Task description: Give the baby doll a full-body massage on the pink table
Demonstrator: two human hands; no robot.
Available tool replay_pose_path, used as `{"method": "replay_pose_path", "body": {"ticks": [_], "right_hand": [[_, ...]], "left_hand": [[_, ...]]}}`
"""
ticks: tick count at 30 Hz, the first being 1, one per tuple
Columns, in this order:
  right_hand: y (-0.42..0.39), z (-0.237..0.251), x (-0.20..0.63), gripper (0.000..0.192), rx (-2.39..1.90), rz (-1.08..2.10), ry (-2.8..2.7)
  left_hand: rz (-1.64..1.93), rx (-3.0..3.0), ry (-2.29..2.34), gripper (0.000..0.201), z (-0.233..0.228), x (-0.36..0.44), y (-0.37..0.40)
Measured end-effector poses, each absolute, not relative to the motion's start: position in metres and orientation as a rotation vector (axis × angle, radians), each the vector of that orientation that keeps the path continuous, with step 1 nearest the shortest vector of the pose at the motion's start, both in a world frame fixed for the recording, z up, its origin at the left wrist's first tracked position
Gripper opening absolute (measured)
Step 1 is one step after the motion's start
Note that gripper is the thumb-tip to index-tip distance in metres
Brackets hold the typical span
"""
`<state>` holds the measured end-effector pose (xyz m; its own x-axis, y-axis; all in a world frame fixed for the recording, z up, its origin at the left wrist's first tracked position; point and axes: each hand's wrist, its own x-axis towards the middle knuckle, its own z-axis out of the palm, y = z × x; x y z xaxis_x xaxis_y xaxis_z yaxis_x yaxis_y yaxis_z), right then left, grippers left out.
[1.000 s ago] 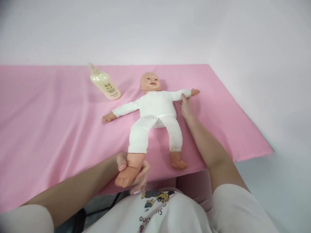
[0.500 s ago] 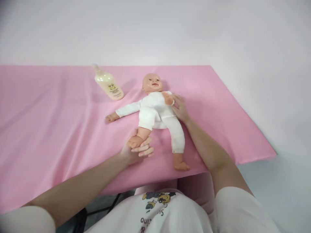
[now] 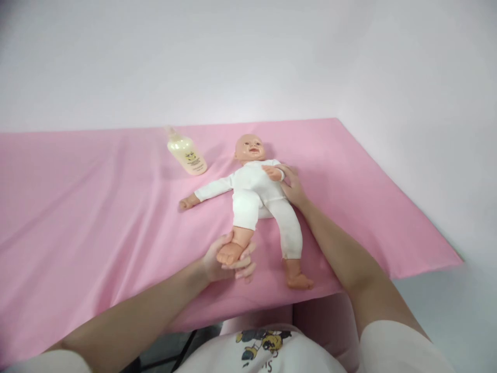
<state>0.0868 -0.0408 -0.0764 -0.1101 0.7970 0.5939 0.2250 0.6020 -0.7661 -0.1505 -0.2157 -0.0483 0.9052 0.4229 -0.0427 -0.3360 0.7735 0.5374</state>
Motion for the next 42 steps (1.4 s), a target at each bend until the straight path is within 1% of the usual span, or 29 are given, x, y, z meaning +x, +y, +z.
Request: {"method": "replay_pose_path", "body": {"ticks": [4, 7, 12, 14, 18, 20, 24, 28, 31, 33, 35, 38, 40, 42], "right_hand": [[-0.035, -0.08, 0.088, 0.048, -0.863, 0.744, -1.338], [-0.033, -0.079, 0.091, 0.047, -0.891, 0.817, -1.117], [-0.033, -0.073, 0.095, 0.047, -0.918, 0.995, -0.84], [-0.032, -0.071, 0.096, 0.049, -0.951, 1.063, -0.764], [-0.029, -0.068, 0.097, 0.059, -1.003, 1.15, -0.674], [-0.027, -0.068, 0.097, 0.065, -0.995, 1.139, -0.66], [-0.024, -0.072, 0.1, 0.074, -0.966, 1.072, -0.637], [-0.027, -0.072, 0.103, 0.075, -0.963, 0.974, -0.746], [-0.035, -0.065, 0.101, 0.081, -0.943, 0.765, -1.02], [-0.04, -0.061, 0.097, 0.082, -0.897, 0.581, -1.219], [-0.046, -0.06, 0.093, 0.075, -0.855, 0.435, -1.405], [-0.052, -0.063, 0.088, 0.055, -0.825, 0.269, -1.727], [-0.055, -0.064, 0.087, 0.044, -0.765, 0.158, -1.943], [-0.057, -0.061, 0.088, 0.042, -0.704, 0.094, -2.088]], "left_hand": [[0.287, 0.671, 0.1, 0.051, -0.052, -0.15, -0.223], [0.19, 0.687, 0.102, 0.051, -0.054, -0.15, -0.225], [0.152, 0.715, 0.204, 0.051, -0.06, -0.154, -0.226], [0.114, 0.744, 0.311, 0.047, -0.063, -0.157, -0.226], [0.043, 0.786, 0.562, 0.029, -0.07, -0.163, -0.226], [0.039, 0.782, 0.613, 0.026, -0.07, -0.164, -0.227], [0.049, 0.774, 0.527, 0.032, -0.062, -0.162, -0.227], [0.079, 0.65, 0.171, 0.044, -0.057, -0.158, -0.225], [0.166, 0.545, -0.083, 0.052, -0.058, -0.159, -0.22], [0.278, 0.518, -0.068, 0.056, -0.058, -0.161, -0.217], [0.45, 0.46, 0.078, 0.06, -0.054, -0.162, -0.216], [0.663, 0.339, 0.206, 0.061, -0.044, -0.161, -0.217], [0.69, 0.314, 0.207, 0.061, -0.04, -0.158, -0.218], [0.66, 0.331, 0.211, 0.061, -0.041, -0.156, -0.218]]}}
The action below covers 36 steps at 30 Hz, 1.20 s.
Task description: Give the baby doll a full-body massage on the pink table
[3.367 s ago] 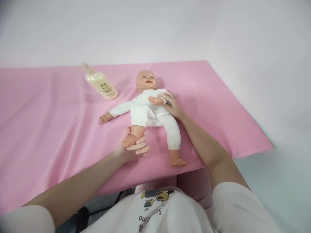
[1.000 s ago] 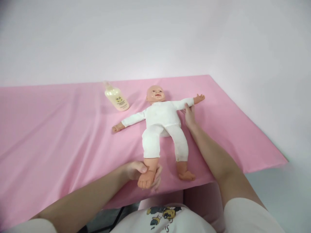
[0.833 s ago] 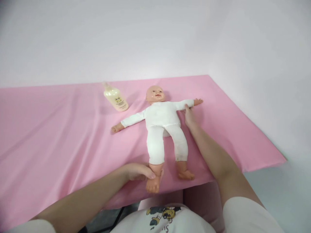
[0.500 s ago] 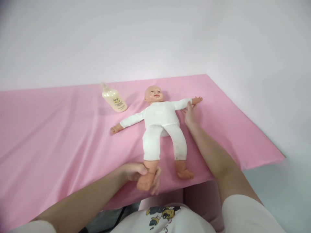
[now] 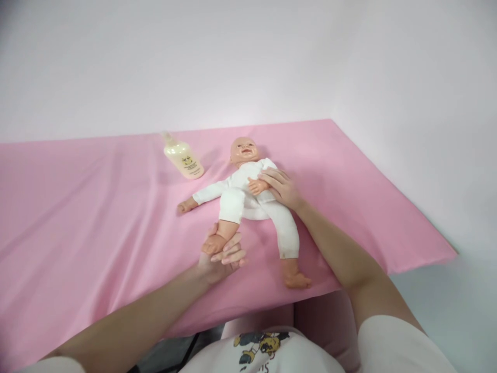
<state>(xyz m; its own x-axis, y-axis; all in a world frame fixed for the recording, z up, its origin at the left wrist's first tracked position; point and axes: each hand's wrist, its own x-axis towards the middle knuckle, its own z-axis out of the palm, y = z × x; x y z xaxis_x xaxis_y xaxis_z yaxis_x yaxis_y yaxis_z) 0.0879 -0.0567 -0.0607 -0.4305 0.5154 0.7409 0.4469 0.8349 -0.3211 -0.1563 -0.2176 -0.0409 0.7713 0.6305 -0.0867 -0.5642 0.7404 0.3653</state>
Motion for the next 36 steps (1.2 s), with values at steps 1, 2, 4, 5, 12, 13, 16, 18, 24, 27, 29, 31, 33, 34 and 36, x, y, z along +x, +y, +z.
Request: {"method": "replay_pose_path", "body": {"ticks": [1, 2, 4, 5, 12, 13, 16, 18, 24, 27, 29, 31, 33, 34, 36], "right_hand": [[-0.057, -0.058, 0.088, 0.043, -0.702, 0.094, -2.128], [-0.058, -0.056, 0.088, 0.044, -0.719, 0.116, -2.148], [-0.059, -0.051, 0.088, 0.045, -0.768, 0.211, -2.138], [-0.06, -0.049, 0.088, 0.045, -0.786, 0.27, -2.116], [-0.064, -0.047, 0.086, 0.044, -0.883, 0.516, -1.852], [-0.064, -0.047, 0.086, 0.046, -0.895, 0.55, -1.756], [-0.059, -0.043, 0.088, 0.054, -0.859, 0.637, -1.434], [-0.054, -0.041, 0.093, 0.061, -0.806, 0.64, -1.275], [-0.034, -0.056, 0.112, 0.067, -0.918, 0.85, -0.862], [-0.024, -0.068, 0.116, 0.062, -0.941, 0.984, -0.662], [-0.017, -0.073, 0.117, 0.051, -0.972, 1.069, -0.508], [-0.011, -0.075, 0.119, 0.042, -0.988, 1.123, -0.4], [-0.008, -0.077, 0.12, 0.039, -0.979, 1.133, -0.369], [-0.008, -0.077, 0.121, 0.038, -0.974, 1.129, -0.371], [-0.008, -0.077, 0.121, 0.038, -0.972, 1.122, -0.382]], "left_hand": [[0.641, 0.342, 0.22, 0.06, -0.043, -0.156, -0.217], [0.623, 0.353, 0.232, 0.059, -0.045, -0.155, -0.216], [0.6, 0.368, 0.259, 0.058, -0.049, -0.155, -0.214], [0.594, 0.374, 0.264, 0.058, -0.05, -0.155, -0.213], [0.51, 0.48, 0.23, 0.056, -0.046, -0.153, -0.218], [0.481, 0.499, 0.225, 0.056, -0.045, -0.152, -0.219], [0.414, 0.553, 0.241, 0.056, -0.045, -0.151, -0.223], [0.389, 0.593, 0.249, 0.056, -0.047, -0.151, -0.226], [0.228, 0.717, 0.248, 0.055, -0.058, -0.153, -0.231], [0.176, 0.732, 0.352, 0.054, -0.065, -0.158, -0.232], [0.144, 0.762, 0.452, 0.049, -0.068, -0.161, -0.232], [0.116, 0.816, 0.549, 0.042, -0.069, -0.162, -0.233], [0.104, 0.849, 0.615, 0.038, -0.068, -0.162, -0.233], [0.101, 0.851, 0.628, 0.039, -0.068, -0.162, -0.233], [0.095, 0.844, 0.629, 0.04, -0.065, -0.162, -0.233]]}}
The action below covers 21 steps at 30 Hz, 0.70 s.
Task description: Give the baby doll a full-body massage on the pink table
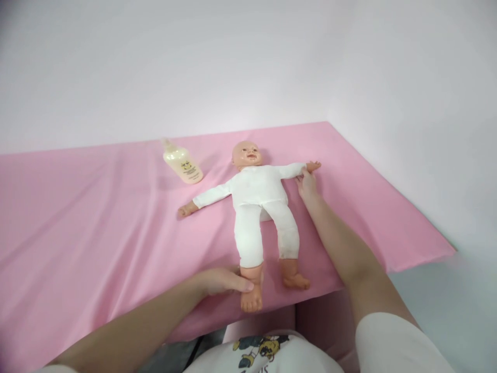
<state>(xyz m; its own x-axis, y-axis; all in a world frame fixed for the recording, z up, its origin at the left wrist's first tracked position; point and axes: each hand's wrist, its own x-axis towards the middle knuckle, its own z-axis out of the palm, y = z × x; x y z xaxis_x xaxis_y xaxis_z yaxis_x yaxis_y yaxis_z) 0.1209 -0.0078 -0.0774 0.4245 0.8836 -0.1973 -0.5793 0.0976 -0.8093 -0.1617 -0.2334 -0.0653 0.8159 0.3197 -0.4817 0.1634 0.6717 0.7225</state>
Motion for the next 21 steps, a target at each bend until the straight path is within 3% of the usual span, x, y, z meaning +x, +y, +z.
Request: {"method": "replay_pose_path", "body": {"ticks": [8, 12, 16, 21], "right_hand": [[-0.01, -0.07, 0.119, 0.03, -0.999, 1.152, -0.417], [-0.021, -0.058, 0.116, 0.053, -0.949, 1.1, -0.611], [-0.039, -0.048, 0.103, 0.072, -0.81, 0.775, -1.03], [-0.054, -0.054, 0.085, 0.05, -0.838, 0.662, -1.479]], "left_hand": [[0.107, 0.748, 0.411, 0.05, -0.058, -0.159, -0.23], [0.257, 0.654, 0.193, 0.06, -0.049, -0.155, -0.227], [0.578, 0.511, 0.36, 0.058, -0.041, -0.15, -0.222], [0.698, 0.388, 0.438, 0.056, -0.039, -0.148, -0.218]]}}
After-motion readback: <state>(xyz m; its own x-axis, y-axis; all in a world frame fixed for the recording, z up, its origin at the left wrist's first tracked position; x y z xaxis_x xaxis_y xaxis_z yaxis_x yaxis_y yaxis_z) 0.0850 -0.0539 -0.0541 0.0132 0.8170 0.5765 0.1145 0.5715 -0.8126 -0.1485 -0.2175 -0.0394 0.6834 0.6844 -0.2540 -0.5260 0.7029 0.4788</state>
